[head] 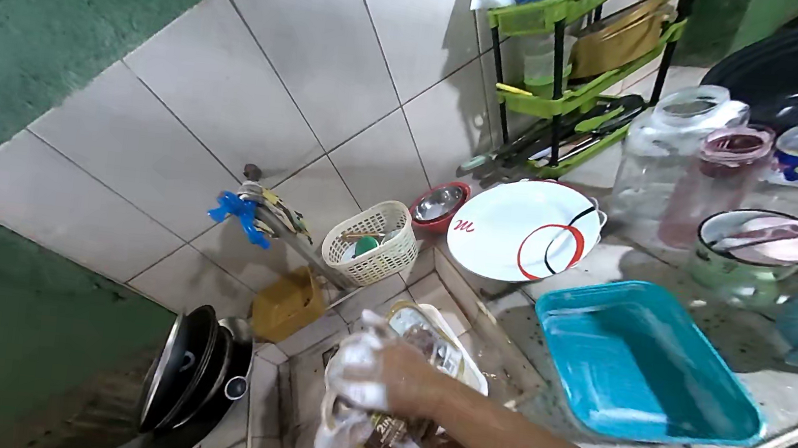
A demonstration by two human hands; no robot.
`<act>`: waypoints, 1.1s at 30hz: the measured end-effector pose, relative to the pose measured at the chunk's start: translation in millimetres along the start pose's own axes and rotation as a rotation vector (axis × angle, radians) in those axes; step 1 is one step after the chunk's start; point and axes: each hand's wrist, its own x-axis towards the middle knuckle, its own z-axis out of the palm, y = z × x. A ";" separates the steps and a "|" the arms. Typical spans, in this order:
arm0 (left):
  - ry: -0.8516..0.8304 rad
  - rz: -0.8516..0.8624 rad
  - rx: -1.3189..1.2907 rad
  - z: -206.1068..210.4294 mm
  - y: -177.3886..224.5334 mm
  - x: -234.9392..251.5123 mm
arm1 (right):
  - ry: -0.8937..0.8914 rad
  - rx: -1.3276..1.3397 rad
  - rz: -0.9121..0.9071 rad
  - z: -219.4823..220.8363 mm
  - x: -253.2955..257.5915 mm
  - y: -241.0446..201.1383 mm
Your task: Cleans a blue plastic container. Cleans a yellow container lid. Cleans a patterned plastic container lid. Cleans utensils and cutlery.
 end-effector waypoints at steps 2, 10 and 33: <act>0.032 -0.001 0.014 -1.7 2.9 -0.2 | 0.036 0.035 0.232 -6.4 0.2 22.0; -0.046 0.011 -0.088 -7.7 -11.4 -19.1 | 0.064 0.060 0.709 -23.9 8.3 48.8; 0.222 -0.064 0.559 33.0 16.2 -2.4 | 0.036 0.070 0.498 -12.5 23.1 27.7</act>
